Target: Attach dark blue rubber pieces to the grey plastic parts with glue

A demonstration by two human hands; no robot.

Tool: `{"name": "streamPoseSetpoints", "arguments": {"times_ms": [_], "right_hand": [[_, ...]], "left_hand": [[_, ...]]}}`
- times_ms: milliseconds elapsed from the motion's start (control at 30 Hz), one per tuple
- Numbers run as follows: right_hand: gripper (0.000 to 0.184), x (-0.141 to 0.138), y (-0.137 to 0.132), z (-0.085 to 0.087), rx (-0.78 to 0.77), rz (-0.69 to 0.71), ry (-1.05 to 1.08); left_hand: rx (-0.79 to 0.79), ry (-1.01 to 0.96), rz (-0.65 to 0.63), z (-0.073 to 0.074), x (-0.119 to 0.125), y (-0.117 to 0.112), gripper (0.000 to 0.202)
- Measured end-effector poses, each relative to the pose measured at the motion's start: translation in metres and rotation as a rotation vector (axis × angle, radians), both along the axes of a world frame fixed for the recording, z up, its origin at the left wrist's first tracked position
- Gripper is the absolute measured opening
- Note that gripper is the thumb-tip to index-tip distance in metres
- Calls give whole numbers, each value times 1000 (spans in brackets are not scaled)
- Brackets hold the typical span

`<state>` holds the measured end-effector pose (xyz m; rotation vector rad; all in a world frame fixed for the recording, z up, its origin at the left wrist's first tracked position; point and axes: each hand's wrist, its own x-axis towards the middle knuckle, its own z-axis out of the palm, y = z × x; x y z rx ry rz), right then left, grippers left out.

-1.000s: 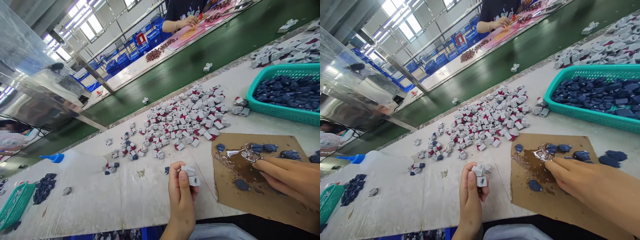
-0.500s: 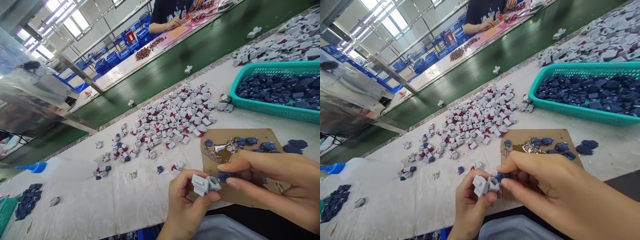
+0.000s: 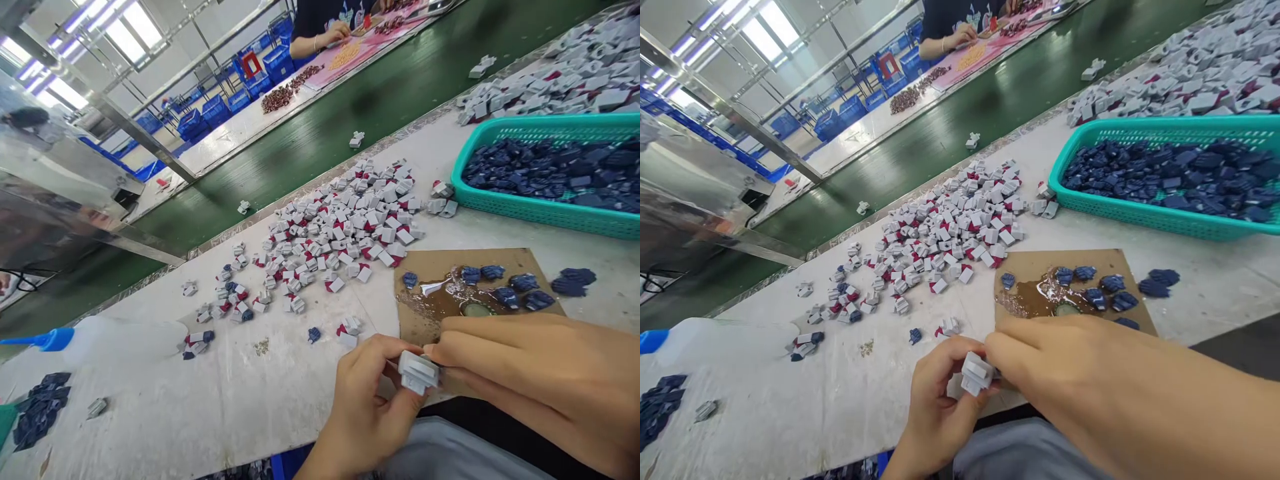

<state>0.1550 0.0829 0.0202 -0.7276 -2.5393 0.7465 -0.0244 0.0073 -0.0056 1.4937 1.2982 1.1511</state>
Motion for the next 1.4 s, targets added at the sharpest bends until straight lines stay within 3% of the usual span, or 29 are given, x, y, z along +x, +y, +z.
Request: {"name": "streamPoseSetpoints", "arguments": {"times_ms": [100, 300, 400, 467, 567, 667, 800, 933, 1000, 1167, 1400], "right_hand": [[16, -5, 0, 2, 10, 90, 23], [15, -12, -10, -9, -287, -32, 161], [12, -14, -14, -12, -347, -13, 167], [11, -14, -14, -12, -365, 6, 123], [17, -14, -10, -6, -435, 26, 128], [35, -24, -4, 1, -599, -176, 301], [50, -60, 5, 6, -839, -489, 554], [58, -86, 6, 7, -1240, -457, 582], [61, -89, 5, 7, -1339, -400, 578], [70, -87, 3, 7, -1211, -399, 594], [71, -105, 2, 2, -1079, -356, 532]], "left_hand": [[3, -26, 9, -4, 2, -2, 17], [5, -9, 26, -6, 3, -4, 9], [39, 31, -22, 1, 0, -2, 29], [69, 41, 27, 2, 0, 0, 43], [87, 75, 135, -3, 3, 1, 43], [74, 70, 183, -10, 9, 1, 38], [158, 126, 237, -11, 17, 7, 37], [290, 230, 266, -8, 23, 18, 37], [358, 253, 316, -9, 26, 22, 38], [441, 366, 390, -13, 28, 23, 35], [342, 345, 445, -14, 22, 17, 36]]}}
